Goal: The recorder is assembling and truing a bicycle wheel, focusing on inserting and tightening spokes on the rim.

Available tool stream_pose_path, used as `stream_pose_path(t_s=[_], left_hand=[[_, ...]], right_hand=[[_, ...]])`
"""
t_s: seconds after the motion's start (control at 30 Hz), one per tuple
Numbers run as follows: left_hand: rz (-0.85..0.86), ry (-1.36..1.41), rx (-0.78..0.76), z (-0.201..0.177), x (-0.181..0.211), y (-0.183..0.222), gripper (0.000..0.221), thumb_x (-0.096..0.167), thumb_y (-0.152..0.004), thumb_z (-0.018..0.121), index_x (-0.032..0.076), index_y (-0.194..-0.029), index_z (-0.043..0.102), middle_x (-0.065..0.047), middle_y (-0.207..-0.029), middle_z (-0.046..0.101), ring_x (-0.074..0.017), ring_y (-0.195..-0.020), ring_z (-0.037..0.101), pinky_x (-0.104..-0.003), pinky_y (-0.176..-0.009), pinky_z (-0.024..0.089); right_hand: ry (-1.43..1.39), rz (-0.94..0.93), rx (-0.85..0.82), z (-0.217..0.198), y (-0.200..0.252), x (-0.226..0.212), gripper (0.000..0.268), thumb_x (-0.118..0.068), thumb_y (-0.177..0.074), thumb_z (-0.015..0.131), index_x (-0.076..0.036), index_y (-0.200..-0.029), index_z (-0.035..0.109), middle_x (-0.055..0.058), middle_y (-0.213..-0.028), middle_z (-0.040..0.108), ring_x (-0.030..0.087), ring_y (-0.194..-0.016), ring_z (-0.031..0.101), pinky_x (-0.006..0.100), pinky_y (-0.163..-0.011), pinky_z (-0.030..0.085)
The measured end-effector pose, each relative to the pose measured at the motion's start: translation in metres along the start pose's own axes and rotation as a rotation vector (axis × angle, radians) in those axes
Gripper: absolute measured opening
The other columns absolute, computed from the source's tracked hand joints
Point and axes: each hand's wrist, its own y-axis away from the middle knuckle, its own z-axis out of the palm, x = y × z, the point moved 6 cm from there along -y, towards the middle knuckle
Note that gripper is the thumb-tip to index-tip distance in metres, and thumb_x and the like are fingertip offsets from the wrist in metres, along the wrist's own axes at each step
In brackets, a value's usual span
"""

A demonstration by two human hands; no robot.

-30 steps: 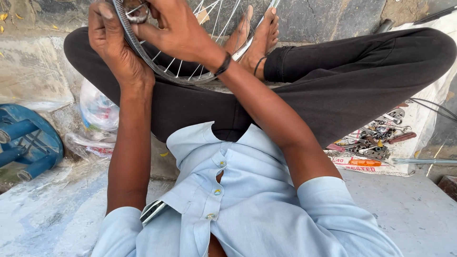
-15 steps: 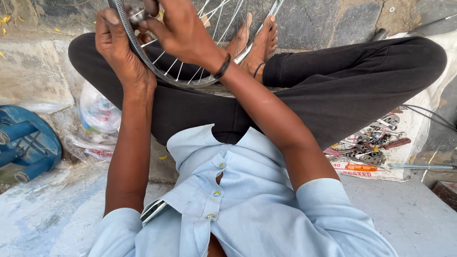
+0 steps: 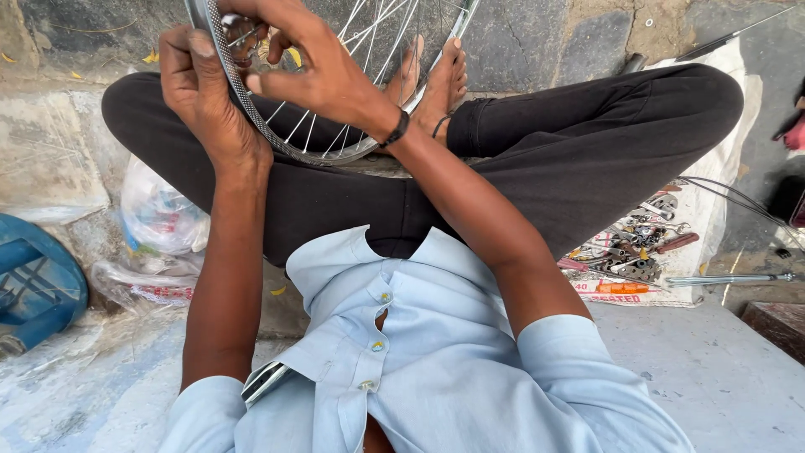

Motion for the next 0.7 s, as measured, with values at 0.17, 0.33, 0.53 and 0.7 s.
stream_pose_path(t_s=[0.17,0.33,0.53,0.7], left_hand=[[0.106,-0.076,-0.042,-0.009,0.003,-0.015,0.029,0.022,-0.115,0.069,0.001,-0.099,0.057,-0.002,-0.085,0.054,-0.0083,-0.074,0.052,-0.025,-0.070,0.045],[0.073,-0.138,-0.110,0.018,0.027,-0.027,0.035,0.013,-0.114,0.066,-0.002,-0.085,0.054,-0.002,-0.075,0.054,-0.0103,-0.066,0.050,-0.029,-0.065,0.041],[-0.007,-0.038,-0.146,0.018,-0.005,0.020,0.035,0.027,-0.115,0.062,-0.004,-0.099,0.069,-0.005,-0.077,0.062,-0.0110,-0.064,0.056,-0.026,-0.060,0.042],[-0.083,0.080,-0.058,-0.002,-0.013,0.038,0.041,0.038,-0.108,0.066,-0.002,-0.101,0.073,-0.004,-0.075,0.062,-0.0105,-0.066,0.056,-0.024,-0.061,0.044]], right_hand=[[0.241,0.194,0.043,-0.009,0.016,0.031,0.021,-0.028,-0.105,0.068,-0.010,-0.115,0.070,0.003,-0.099,0.073,0.014,-0.088,0.073,0.029,-0.074,0.061],[0.561,-0.053,0.424,-0.034,0.032,-0.015,0.025,-0.031,-0.105,0.068,-0.009,-0.116,0.068,0.005,-0.102,0.071,0.017,-0.096,0.070,0.034,-0.082,0.057],[0.568,0.124,0.159,-0.036,0.021,-0.035,0.027,-0.030,-0.103,0.075,-0.010,-0.120,0.070,0.006,-0.112,0.072,0.019,-0.101,0.068,0.037,-0.091,0.055],[0.096,0.162,-0.256,-0.019,0.020,-0.024,0.027,-0.026,-0.117,0.063,-0.011,-0.139,0.064,0.004,-0.120,0.069,0.018,-0.105,0.066,0.035,-0.095,0.054]])
